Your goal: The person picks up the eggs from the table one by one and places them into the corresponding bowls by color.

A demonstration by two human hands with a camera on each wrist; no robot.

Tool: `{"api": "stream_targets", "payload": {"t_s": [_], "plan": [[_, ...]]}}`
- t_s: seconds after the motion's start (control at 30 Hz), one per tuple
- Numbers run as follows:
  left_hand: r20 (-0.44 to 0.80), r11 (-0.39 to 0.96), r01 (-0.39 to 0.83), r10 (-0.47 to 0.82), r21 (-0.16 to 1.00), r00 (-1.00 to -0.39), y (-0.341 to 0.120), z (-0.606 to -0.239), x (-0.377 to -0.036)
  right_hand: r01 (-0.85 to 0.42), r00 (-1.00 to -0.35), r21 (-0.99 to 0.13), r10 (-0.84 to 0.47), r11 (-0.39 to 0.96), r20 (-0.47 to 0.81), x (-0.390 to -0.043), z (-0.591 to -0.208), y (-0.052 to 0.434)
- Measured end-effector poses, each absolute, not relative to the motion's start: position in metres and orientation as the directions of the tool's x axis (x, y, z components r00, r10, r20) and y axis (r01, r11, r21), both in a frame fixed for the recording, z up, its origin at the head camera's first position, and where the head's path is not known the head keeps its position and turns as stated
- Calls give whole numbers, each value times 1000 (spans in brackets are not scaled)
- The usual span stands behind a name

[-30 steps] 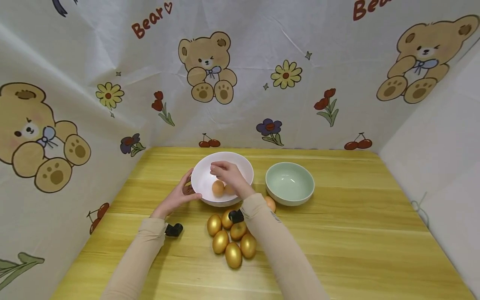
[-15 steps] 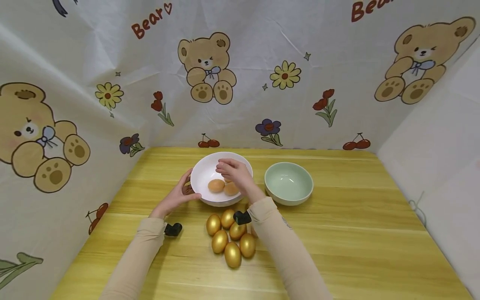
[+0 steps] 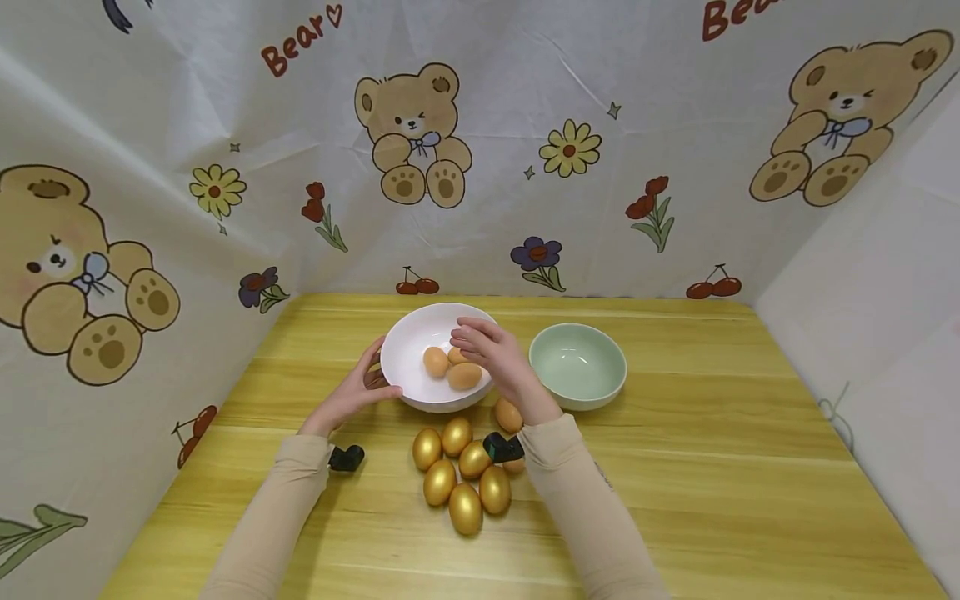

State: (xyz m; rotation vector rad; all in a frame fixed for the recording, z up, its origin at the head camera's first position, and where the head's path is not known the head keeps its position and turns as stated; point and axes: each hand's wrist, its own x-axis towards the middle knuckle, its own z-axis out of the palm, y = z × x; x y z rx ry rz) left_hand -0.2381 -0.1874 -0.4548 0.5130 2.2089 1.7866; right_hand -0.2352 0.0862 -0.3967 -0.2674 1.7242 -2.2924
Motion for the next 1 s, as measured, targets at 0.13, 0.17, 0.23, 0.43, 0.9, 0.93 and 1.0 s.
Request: {"api": "stream_targets", "payload": {"t_s": [0.13,0.17,0.23,0.43,0.9,0.93,1.0], "plan": [[21,185,110,424,977,-906,-187,-453,-237,80,-950,-961,-313,-265,7,-227,-398,94],[20,187,109,423,976,-906,-187,-453,-236,77,-950,-961,-311,-265,10,-224,-399,96],[18,187,107,422,976,-906,-187,-453,-236,71,-952,-961,-305,-266,14,-220,-400,100],[21,185,109,422,977,-906,-187,-452,-236,23,-955,-964,-292,-265,57,-208,-407,115],[25,178,111,427,978,-904,-187,-451,-237,19,-959,-995,-282,-97,10,-174,-438,144],[26,174,111,428,979,-903,-187,-452,-238,19,-959,-997,-284,-81,4,-171,-441,145],[26,165,106,426,981,-904,-188,-455,-239,22,-957,-999,-289,-48,-7,-167,-445,147]]}}
